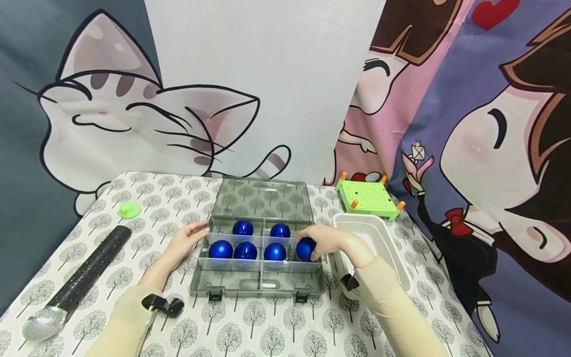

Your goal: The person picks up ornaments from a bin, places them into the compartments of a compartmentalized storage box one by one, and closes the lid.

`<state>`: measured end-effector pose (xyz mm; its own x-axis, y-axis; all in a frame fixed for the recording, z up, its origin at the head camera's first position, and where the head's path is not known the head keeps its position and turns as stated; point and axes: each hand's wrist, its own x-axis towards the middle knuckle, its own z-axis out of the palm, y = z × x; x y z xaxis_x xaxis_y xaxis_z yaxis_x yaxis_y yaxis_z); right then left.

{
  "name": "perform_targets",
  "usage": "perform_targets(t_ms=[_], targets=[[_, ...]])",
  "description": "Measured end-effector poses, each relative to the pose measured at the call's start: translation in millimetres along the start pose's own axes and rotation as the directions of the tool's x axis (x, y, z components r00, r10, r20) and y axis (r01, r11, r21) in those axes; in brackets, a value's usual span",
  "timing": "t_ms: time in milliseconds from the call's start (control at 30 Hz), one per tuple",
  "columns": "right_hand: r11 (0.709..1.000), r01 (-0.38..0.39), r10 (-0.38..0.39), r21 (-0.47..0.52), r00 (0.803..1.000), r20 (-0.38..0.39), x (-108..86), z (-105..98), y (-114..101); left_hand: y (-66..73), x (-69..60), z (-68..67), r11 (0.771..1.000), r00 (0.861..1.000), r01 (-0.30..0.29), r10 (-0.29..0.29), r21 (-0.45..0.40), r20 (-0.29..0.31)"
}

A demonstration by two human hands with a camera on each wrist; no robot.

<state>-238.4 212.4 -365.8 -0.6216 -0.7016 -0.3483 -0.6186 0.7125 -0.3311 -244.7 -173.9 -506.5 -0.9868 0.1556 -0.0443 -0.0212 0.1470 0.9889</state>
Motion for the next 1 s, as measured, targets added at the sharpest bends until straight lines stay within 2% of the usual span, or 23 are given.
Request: perform_targets(t_ms=[267, 433, 733, 1000], targets=[[0.995, 0.074, -0.077, -0.063, 0.997, -0.032, 2.3, 0, -1, -1.3, 0.3, 0.3, 1.000, 1.000, -0.005, 0.006, 0.021, -0.003], [0.996, 0.071, -0.073, -0.060, 0.997, -0.031, 3.4, 2, 1, -2.2, 1.3, -0.4, 1.000, 1.000, -0.006, 0.006, 0.030, -0.013], [0.985, 0.140, -0.147, -0.105, 0.987, -0.059, 7.2, 9, 2, -0.1, 0.6, -0.4, 1.000, 1.000, 0.001, -0.001, 0.010, -0.013], [0.977, 0.130, -0.138, -0.169, 0.990, -0.035, 11.1, 12, -1, -2.3, 1.8, 0.3, 0.999, 1.000, -0.009, 0.010, 0.037, -0.017]])
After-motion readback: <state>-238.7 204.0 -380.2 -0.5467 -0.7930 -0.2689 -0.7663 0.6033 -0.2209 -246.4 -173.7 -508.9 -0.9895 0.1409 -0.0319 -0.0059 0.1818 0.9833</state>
